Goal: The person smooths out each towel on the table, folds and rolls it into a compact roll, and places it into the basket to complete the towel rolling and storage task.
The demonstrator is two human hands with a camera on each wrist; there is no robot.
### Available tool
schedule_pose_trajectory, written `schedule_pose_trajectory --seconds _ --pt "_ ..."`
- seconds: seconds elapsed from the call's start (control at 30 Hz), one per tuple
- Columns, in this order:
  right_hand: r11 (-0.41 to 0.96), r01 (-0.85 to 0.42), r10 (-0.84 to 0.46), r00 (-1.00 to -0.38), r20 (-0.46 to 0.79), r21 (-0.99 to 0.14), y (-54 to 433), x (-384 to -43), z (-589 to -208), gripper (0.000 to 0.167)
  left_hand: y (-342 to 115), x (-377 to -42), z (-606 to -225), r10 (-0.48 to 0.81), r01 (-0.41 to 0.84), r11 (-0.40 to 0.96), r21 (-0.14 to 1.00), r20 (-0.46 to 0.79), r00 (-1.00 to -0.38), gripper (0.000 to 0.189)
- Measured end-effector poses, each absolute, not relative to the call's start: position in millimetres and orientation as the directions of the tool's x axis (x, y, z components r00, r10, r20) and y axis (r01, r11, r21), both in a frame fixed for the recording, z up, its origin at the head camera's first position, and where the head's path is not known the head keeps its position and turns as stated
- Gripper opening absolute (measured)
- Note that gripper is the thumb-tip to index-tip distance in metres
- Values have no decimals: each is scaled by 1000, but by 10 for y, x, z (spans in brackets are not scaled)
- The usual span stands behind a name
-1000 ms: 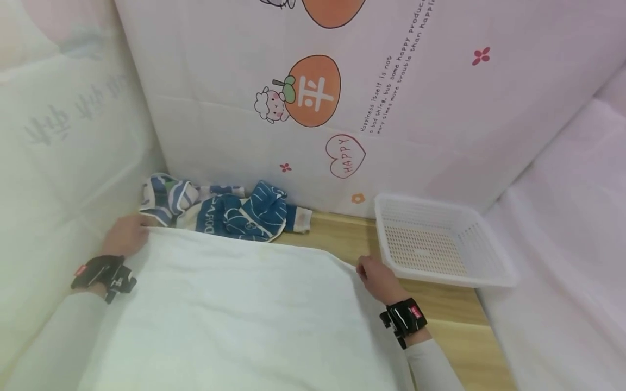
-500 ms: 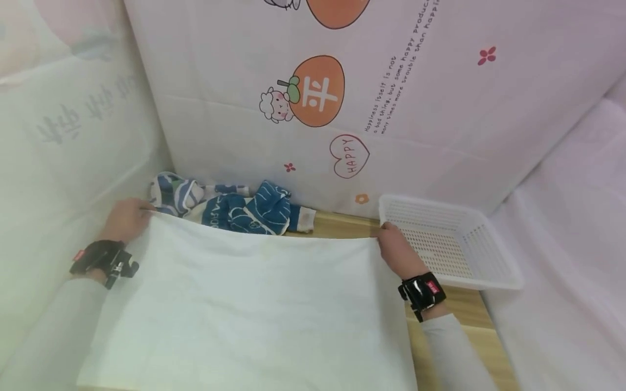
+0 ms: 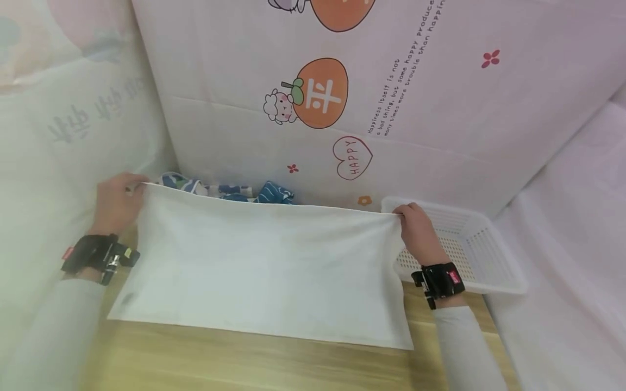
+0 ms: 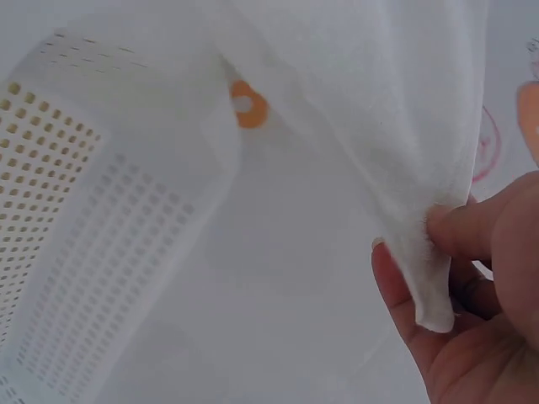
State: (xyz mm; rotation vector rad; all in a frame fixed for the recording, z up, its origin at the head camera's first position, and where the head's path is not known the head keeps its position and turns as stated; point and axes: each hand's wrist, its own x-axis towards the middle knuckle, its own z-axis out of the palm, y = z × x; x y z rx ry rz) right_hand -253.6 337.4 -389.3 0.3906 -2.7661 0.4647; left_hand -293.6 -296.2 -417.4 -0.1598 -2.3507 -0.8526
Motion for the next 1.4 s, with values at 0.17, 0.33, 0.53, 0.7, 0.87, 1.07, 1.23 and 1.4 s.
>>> schedule_pose_trajectory --seconds 0.17,0.33,0.53,0.7,0.87,1.07,1.23,1.4 --pt "884 -370 -238 -883 405 -286 3289 -2162 -4032 21 -2958 -2594 -4221 -152 317 757 571 626 -765 19" --pt "872 -409 -296 -878 378 -269 3213 -1749 -4536 31 -3145 -2115 -4658 -82 236 754 614 444 -892 20" --pt "890 -351 -273 -921 277 -290 3273 -1409 -5000 36 -3329 -1656 -5222 -35 221 775 592 390 -920 9" --pt "868 -401 -265 -873 410 -293 3361 -1229 -4865 39 -3329 -1428 -5263 -121 283 723 630 519 -846 15" --pt "868 -402 -266 -873 409 -292 3340 -1066 -4864 35 -3450 -1339 -5437 -28 241 757 608 399 -917 22" --pt "914 -191 -173 -982 82 -358 3381 -986 -5239 21 -3463 -1277 -5598 124 252 827 503 274 -954 22" --pt "903 -160 -149 -987 58 -400 3398 -925 -5253 13 -3354 -1287 -5556 109 219 830 512 236 -966 23" --pt "904 -74 -85 -996 -8 -421 3438 -939 -5254 22 -3259 -1349 -5547 81 153 850 504 163 -983 32"
